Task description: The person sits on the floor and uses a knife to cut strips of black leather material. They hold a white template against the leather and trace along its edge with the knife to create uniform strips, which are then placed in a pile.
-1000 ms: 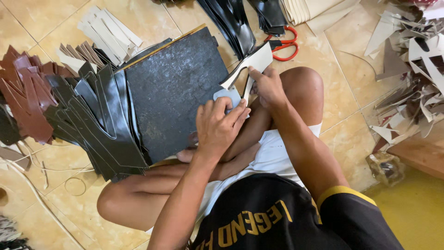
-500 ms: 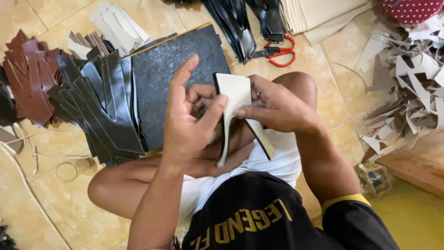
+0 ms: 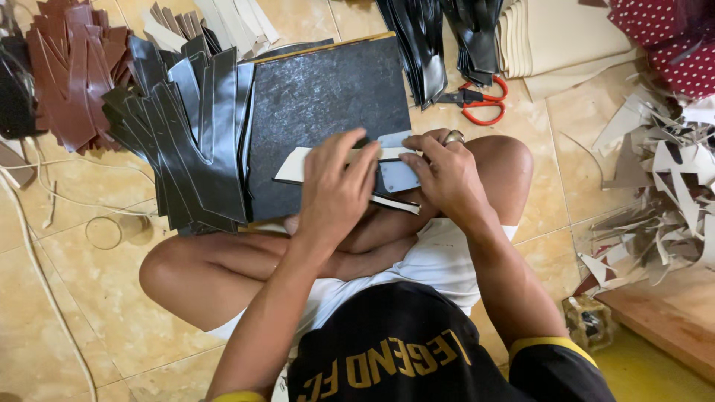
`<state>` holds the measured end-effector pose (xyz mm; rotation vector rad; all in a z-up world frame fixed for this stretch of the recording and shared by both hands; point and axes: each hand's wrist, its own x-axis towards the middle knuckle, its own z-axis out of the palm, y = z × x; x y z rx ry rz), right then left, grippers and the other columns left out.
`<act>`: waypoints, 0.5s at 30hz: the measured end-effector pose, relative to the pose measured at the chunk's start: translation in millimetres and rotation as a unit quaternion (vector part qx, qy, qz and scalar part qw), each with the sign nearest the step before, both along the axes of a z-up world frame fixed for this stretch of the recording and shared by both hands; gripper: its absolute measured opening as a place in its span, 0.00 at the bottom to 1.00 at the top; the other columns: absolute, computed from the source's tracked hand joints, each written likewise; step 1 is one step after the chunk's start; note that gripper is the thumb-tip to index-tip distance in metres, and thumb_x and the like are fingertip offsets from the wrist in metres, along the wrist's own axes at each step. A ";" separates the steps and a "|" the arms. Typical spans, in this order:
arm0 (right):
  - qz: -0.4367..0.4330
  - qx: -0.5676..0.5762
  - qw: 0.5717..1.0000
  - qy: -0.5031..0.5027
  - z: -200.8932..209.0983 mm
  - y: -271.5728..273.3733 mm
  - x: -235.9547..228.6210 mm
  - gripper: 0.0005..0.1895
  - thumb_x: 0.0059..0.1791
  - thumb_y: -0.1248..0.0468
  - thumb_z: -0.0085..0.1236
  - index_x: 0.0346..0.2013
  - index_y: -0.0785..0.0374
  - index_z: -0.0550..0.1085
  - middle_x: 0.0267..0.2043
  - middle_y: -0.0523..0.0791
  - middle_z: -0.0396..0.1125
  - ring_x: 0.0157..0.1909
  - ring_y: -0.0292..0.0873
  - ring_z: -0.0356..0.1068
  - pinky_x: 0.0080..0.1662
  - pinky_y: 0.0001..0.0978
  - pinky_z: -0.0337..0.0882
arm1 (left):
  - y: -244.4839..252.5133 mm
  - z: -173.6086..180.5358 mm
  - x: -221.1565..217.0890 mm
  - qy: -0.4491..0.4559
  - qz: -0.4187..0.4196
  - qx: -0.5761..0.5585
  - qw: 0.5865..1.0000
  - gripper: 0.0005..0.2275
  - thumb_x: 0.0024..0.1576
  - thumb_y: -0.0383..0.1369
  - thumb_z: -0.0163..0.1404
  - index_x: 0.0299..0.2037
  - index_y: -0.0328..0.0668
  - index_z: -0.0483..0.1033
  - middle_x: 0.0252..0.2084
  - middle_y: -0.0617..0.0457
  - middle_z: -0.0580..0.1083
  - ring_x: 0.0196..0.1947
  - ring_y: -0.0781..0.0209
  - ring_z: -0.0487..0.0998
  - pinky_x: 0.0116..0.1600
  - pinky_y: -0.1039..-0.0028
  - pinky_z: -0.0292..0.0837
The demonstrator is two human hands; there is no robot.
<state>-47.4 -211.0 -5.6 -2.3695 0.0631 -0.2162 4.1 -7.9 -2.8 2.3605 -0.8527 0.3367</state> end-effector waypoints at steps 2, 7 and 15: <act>0.014 -0.011 1.000 -0.004 -0.5 -3.7 -0.3 0.10 0.51 0.66 0.62 0.47 0.63 0.78 0.40 0.51 0.72 0.42 0.54 0.72 0.45 0.43 0.73 | -15.4 -7.6 11.0 0.073 -0.090 -0.044 0.992 0.17 0.58 0.31 0.59 0.56 0.38 0.75 0.56 0.47 0.69 0.54 0.45 0.72 0.58 0.59 0.67; 0.034 -0.055 0.998 0.004 -4.3 -16.2 -3.7 0.11 0.52 0.66 0.61 0.48 0.60 0.81 0.39 0.47 0.73 0.38 0.50 0.73 0.41 0.40 0.72 | -23.5 -21.7 24.9 0.096 -0.135 -0.027 0.986 0.10 0.57 0.33 0.59 0.48 0.45 0.81 0.47 0.54 0.72 0.47 0.51 0.72 0.50 0.60 0.67; 0.058 -0.145 0.986 -0.065 5.3 -18.0 -4.5 0.11 0.47 0.67 0.64 0.44 0.54 0.81 0.40 0.40 0.75 0.36 0.42 0.74 0.38 0.34 0.73 | -18.6 -26.1 25.6 0.099 -0.163 -0.056 0.980 0.07 0.57 0.30 0.58 0.45 0.45 0.81 0.45 0.60 0.73 0.47 0.54 0.72 0.52 0.63 0.68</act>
